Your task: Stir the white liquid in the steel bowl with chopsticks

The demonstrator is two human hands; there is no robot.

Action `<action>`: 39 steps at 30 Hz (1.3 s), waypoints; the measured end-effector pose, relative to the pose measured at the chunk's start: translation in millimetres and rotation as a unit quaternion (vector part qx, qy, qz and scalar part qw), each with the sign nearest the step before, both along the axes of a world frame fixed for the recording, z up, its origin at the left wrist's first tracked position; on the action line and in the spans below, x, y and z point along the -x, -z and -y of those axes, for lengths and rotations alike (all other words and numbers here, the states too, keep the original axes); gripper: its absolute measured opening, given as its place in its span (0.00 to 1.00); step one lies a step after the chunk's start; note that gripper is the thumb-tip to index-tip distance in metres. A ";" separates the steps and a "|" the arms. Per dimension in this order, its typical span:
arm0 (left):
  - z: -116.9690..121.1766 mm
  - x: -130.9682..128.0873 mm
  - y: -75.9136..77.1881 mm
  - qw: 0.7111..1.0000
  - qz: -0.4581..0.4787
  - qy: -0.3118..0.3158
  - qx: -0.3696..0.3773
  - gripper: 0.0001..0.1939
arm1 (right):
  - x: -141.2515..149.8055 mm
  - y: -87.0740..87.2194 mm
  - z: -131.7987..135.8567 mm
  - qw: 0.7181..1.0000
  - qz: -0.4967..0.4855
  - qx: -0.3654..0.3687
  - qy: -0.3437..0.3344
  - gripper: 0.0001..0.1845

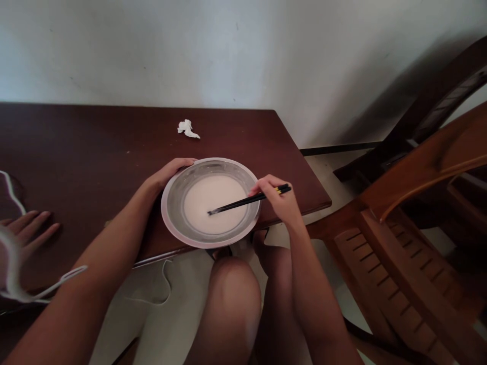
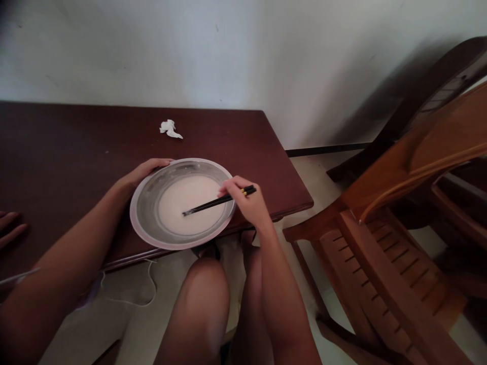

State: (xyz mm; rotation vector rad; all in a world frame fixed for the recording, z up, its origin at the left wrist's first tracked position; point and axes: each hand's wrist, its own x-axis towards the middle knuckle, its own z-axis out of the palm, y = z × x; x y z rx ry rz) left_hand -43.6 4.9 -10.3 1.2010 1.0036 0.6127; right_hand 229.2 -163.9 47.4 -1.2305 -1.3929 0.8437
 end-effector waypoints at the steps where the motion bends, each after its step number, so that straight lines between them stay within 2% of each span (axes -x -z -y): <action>1: -0.2 0.3 0.3 1.000 -0.002 0.003 -0.003 0.14 | 2.3 -0.1 -0.5 0.999 0.024 -0.003 -0.023 0.17; 2: -0.1 0.4 0.3 1.000 -0.003 0.004 -0.006 0.14 | 3.5 0.0 -1.3 0.998 0.049 -0.010 -0.032 0.16; 4: 0.7 0.3 -0.8 1.000 -0.002 0.003 -0.010 0.14 | 1.7 0.9 -3.3 0.997 0.076 -0.029 -0.002 0.16; 6: 2.0 -0.3 -2.8 1.000 -0.009 0.000 -0.015 0.15 | -3.8 2.4 -4.2 0.996 0.048 -0.037 0.061 0.18; 8: 3.4 -1.1 -5.0 0.999 -0.027 -0.003 -0.024 0.16 | -7.9 3.4 -3.3 0.995 -0.006 -0.024 0.094 0.20; 11: 4.5 -2.3 -7.7 0.998 -0.046 -0.005 -0.038 0.16 | -4.1 2.8 -0.8 0.999 -0.024 0.010 0.034 0.21; 13: 4.9 -2.8 -8.9 0.998 -0.052 -0.003 -0.044 0.16 | 1.5 1.8 -0.6 1.000 0.015 0.008 -0.026 0.19; 15: 5.3 -3.1 -9.7 0.997 -0.061 -0.003 -0.050 0.16 | 3.5 1.6 -2.2 0.998 0.058 -0.011 -0.039 0.18; 17: 5.4 -3.3 -10.2 0.997 -0.065 -0.007 -0.049 0.16 | -0.1 2.8 -4.0 0.998 0.059 -0.028 0.016 0.17; 19: 5.1 -3.5 -10.5 0.998 -0.060 -0.013 -0.035 0.16 | -5.8 4.4 -4.5 0.995 0.018 -0.031 0.094 0.20; 21: 4.1 -3.7 -10.5 0.998 -0.052 -0.018 -0.016 0.15 | -8.7 5.3 -3.3 0.993 -0.025 -0.015 0.118 0.22; 24: 2.7 -4.0 -9.4 0.998 -0.050 -0.026 -0.005 0.14 | -5.3 4.5 -0.9 0.999 -0.021 0.014 0.030 0.21; 26: 2.6 -3.5 -7.9 0.999 -0.041 -0.022 -0.006 0.13 | -2.6 3.5 -0.9 1.000 0.014 0.004 -0.009 0.19; 27: 2.8 -3.0 -6.9 0.999 -0.031 -0.016 -0.006 0.13 | -2.5 3.3 -1.4 1.000 0.029 -0.007 -0.003 0.18; 29: 3.2 -1.8 -4.8 1.000 -0.008 -0.003 -0.004 0.13 | -4.6 3.6 -2.7 0.998 0.026 -0.029 0.053 0.17; 31: 3.2 -0.8 -3.3 1.000 0.005 0.001 0.003 0.13 | -6.9 4.3 -3.4 0.994 -0.012 -0.032 0.105 0.19; 32: 3.2 -0.4 -3.0 1.000 0.008 0.001 0.005 0.13 | -7.0 4.6 -3.4 0.993 -0.031 -0.027 0.110 0.20; 34: 3.2 -0.2 -3.6 1.000 0.009 0.003 0.006 0.12 | -4.5 4.4 -3.1 0.997 -0.040 -0.011 0.069 0.20; 37: 4.4 -0.8 -6.4 1.000 0.006 0.007 0.001 0.12 | 0.3 3.2 -3.5 1.000 0.018 -0.015 0.003 0.18; 39: 5.3 -1.2 -7.6 1.000 0.000 0.003 -0.006 0.13 | -0.3 3.1 -4.7 0.998 0.045 -0.035 0.032 0.17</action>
